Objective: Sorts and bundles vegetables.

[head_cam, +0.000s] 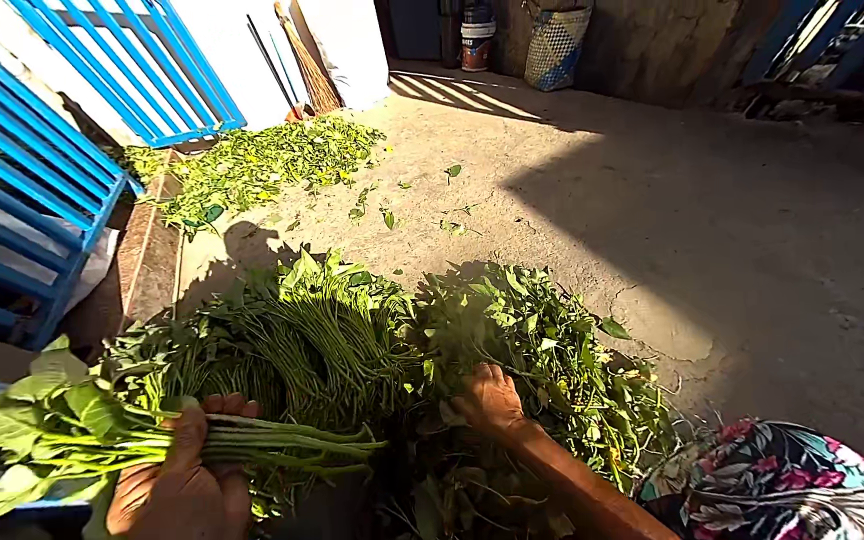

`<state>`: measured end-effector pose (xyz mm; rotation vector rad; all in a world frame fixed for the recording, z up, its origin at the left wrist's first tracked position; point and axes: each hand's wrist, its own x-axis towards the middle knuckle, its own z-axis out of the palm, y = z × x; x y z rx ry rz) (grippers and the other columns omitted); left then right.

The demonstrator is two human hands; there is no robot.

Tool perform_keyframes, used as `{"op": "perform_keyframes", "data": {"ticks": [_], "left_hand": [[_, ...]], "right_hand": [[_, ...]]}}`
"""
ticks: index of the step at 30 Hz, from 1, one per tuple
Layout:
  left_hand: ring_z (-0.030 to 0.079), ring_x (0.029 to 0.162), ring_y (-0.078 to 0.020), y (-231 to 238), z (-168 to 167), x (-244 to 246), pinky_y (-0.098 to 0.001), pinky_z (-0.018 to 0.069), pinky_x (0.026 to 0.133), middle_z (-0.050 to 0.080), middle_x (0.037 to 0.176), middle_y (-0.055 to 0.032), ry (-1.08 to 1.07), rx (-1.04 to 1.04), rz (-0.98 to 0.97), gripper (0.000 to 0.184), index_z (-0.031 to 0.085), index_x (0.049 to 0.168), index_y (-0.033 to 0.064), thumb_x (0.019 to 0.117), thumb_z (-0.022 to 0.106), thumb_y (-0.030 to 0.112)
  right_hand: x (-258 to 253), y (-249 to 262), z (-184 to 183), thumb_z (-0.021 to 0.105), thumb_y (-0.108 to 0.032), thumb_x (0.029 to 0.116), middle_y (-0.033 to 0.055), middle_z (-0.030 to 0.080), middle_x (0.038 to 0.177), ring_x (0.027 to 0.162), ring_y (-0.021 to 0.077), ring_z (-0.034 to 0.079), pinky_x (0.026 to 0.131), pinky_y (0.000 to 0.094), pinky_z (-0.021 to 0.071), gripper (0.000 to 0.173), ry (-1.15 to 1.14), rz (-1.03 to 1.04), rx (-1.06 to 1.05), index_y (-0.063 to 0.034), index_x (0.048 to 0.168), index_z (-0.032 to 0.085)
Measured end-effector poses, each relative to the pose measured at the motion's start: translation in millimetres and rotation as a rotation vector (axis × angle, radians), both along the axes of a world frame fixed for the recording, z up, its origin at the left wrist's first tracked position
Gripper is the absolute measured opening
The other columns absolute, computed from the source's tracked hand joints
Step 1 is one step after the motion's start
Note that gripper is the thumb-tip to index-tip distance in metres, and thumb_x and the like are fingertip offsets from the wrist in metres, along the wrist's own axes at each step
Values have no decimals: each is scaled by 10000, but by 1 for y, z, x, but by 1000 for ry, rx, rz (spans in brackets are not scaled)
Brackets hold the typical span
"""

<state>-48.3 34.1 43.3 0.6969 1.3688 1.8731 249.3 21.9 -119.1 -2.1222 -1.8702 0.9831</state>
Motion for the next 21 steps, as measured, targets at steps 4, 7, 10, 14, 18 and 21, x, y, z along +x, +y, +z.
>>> {"op": "perform_keyframes", "data": {"ticks": [4, 7, 10, 14, 18, 21], "left_hand": [[764, 761, -279, -4, -2, 18, -425, 667, 689, 723, 888, -163, -38, -161, -120, 179, 469, 1232, -31, 1072, 484, 49], [742, 704, -257, -4, -4, 23, -429, 667, 674, 679, 819, -122, -97, -208, -178, 133, 489, 1188, -17, 1067, 484, 39], [717, 685, -219, -3, -10, 27, -420, 658, 697, 663, 804, -102, -141, -243, -227, 161, 551, 1197, -21, 1068, 480, 42], [714, 690, -216, -5, -10, 40, -415, 654, 696, 665, 812, -104, -185, -319, -311, 145, 562, 1173, -13, 1063, 492, 49], [736, 754, -263, -10, -15, 46, -440, 650, 715, 702, 859, -143, -162, -331, -434, 131, 568, 1158, -25, 1044, 516, 14], [742, 831, -306, -17, -21, 45, -467, 641, 755, 717, 918, -188, -140, -258, -550, 137, 575, 1147, -41, 1025, 512, -41]], "right_hand": [[26, 31, -20, 443, -274, 1071, 255, 548, 1444, 1394, 420, 476, 1165, 634, 303, 460, -274, -201, -207, 18, 1416, 531], [34, 28, -11, 398, -257, 1083, 176, 650, 1343, 1300, 347, 583, 1123, 600, 369, 384, -127, -304, -200, -72, 1339, 616], [21, 1, 9, 434, -251, 1087, 117, 718, 1192, 1164, 273, 653, 1088, 519, 416, 354, 180, -439, 164, -87, 1275, 685], [-19, -32, 4, 523, -220, 1027, 48, 739, 1010, 985, 155, 685, 981, 431, 516, 295, 610, -413, 681, -49, 1104, 750], [-54, -48, 23, 545, -205, 1045, 41, 752, 1053, 1073, 150, 683, 1081, 438, 472, 272, 654, -262, 857, -51, 1128, 753], [-67, -48, 30, 535, -189, 1053, 26, 753, 1026, 1015, 125, 700, 1050, 460, 499, 256, 651, -130, 994, -66, 1151, 736]]}}
